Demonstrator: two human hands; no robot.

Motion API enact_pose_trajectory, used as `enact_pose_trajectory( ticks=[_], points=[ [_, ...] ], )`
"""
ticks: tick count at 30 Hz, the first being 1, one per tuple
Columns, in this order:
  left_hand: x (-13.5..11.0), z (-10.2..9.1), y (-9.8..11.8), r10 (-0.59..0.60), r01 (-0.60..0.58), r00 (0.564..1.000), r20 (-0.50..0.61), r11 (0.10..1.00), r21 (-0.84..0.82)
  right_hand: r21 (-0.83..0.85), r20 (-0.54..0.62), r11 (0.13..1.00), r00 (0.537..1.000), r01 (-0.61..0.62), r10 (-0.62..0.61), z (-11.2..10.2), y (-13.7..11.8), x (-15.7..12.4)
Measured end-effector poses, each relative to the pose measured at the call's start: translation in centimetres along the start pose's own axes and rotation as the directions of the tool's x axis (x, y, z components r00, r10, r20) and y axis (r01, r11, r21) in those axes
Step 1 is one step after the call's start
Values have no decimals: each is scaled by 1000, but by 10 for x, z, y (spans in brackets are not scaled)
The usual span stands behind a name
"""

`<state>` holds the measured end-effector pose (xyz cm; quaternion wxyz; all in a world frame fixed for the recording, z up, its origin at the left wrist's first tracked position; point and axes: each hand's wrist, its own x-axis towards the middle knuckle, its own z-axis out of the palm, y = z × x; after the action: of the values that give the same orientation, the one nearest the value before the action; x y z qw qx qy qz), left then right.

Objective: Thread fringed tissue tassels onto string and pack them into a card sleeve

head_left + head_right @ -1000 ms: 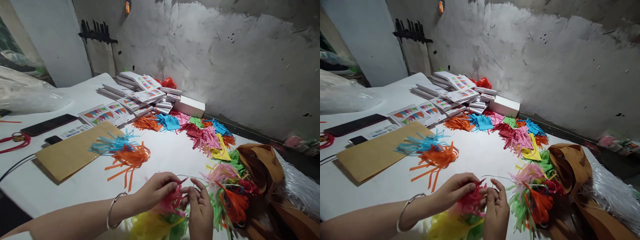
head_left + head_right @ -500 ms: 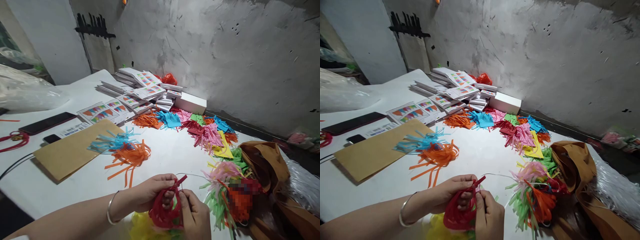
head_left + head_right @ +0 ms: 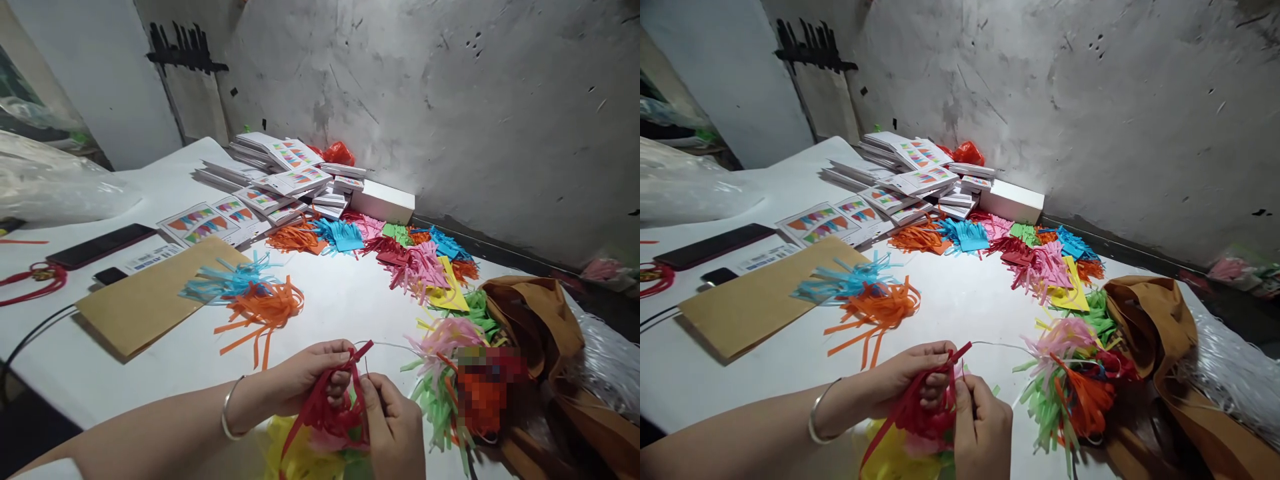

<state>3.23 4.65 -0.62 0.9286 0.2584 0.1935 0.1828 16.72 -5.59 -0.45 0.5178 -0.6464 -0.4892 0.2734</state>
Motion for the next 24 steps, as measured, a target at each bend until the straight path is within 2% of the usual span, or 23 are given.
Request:
enact_pose_trajectory(
  ticks=[12,24],
  points=[
    [3,-8,-4,-19,19,1000,-18,1000,1,-33,21,999,1000,-17,17,1,6,0],
    [3,-6,-5,-3,5,1000,-25,999,45,-65,21,998,1000,-8,10,1,11,2]
  ],
)
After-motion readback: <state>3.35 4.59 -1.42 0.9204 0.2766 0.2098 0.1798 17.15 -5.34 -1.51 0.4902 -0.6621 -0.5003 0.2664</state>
